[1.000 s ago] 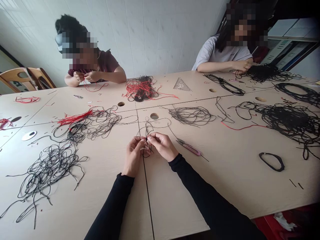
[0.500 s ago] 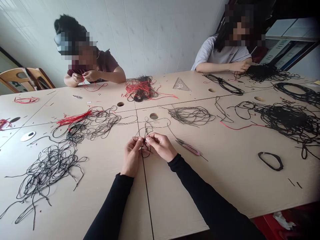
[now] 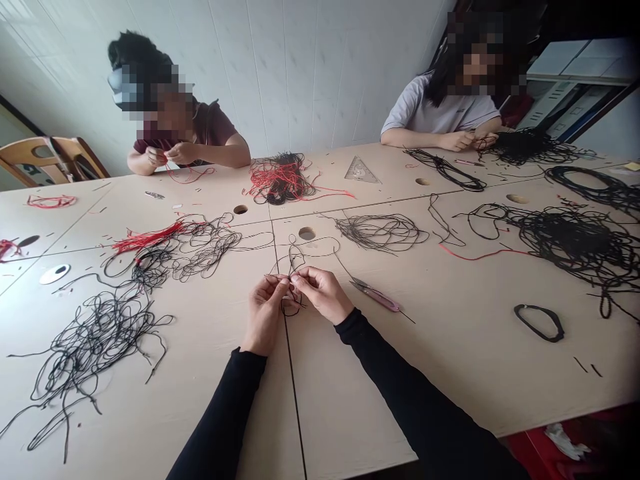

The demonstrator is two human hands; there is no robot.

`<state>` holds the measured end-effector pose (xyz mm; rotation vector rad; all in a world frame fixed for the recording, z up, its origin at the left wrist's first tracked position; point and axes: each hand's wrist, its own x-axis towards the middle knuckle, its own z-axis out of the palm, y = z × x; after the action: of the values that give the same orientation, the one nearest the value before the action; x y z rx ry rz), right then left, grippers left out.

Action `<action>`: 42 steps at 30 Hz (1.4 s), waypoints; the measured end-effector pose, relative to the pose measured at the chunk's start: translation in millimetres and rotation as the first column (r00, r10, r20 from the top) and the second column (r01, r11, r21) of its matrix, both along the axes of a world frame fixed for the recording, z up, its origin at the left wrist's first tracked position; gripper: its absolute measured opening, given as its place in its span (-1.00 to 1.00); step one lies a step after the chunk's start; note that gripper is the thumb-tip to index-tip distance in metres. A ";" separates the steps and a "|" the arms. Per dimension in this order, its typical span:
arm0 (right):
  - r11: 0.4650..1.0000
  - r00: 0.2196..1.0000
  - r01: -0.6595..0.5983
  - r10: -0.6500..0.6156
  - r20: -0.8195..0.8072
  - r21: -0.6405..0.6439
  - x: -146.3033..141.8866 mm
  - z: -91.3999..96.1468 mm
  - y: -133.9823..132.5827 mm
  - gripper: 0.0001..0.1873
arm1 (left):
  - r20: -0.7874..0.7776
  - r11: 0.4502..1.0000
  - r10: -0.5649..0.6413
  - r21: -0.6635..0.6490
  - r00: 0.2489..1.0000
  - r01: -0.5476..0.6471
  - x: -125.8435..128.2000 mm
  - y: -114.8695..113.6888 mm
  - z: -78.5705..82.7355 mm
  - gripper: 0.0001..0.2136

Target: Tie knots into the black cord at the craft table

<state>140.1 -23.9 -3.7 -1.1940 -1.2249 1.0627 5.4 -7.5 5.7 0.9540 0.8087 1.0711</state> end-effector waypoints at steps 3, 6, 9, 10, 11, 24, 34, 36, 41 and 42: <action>1.000 1.000 0.003 -0.003 -0.008 -0.006 -1.3 1.7 -0.7 -0.73 | -0.013 1.000 0.013 0.017 1.000 -0.013 0.2 -0.2 -0.8 -0.78; 1.000 1.000 0.019 -0.019 -0.012 -0.006 -1.6 1.1 -0.5 -0.72 | -0.008 1.000 0.014 0.014 1.000 -0.014 0.0 -0.1 -1.9 -0.78; 0.999 0.999 0.038 -0.037 0.005 -0.015 -0.3 -1.2 0.3 -0.72 | 0.001 1.000 -0.010 0.001 1.000 0.010 -0.6 0.3 -3.0 -0.77; 0.999 0.999 0.044 -0.044 0.014 -0.022 0.2 -1.8 0.5 -0.72 | -0.003 1.000 -0.017 -0.003 1.000 0.017 -0.8 0.4 -3.3 -0.76; 0.998 0.999 0.051 -0.050 0.021 -0.028 0.6 -2.1 0.6 -0.72 | -0.009 1.000 -0.021 -0.006 1.000 0.021 -1.1 0.6 -3.5 -0.75; 0.998 0.998 0.056 -0.055 0.026 -0.044 -2.3 -2.0 0.0 -0.72 | -0.007 0.999 0.044 0.017 0.999 -0.044 0.0 1.2 -4.9 -0.72; 1.000 0.994 0.009 -0.011 -0.110 -0.020 -7.6 3.2 0.0 -0.76 | 0.039 0.998 0.068 0.011 0.997 -0.068 1.6 0.9 -6.0 -0.73; 0.999 0.987 0.001 -0.008 -0.158 -0.043 -7.2 1.5 0.7 -0.75 | 0.041 0.999 0.048 0.001 0.998 -0.048 -0.2 2.6 -5.5 -0.73; 0.997 0.997 0.069 -0.070 -0.022 -0.031 -2.2 -1.7 0.4 -0.77 | 0.019 0.998 -0.040 -0.039 0.999 0.040 -3.5 4.3 -2.3 -0.74; 0.997 0.997 0.071 -0.071 -0.005 -0.026 -1.6 -1.3 0.0 -0.77 | 0.010 0.998 -0.039 -0.038 0.999 0.039 -3.5 4.0 -1.6 -0.75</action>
<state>138.5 -23.9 -5.0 -1.2449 -1.1588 1.0312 1.9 -3.5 4.2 0.9281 0.7977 1.0221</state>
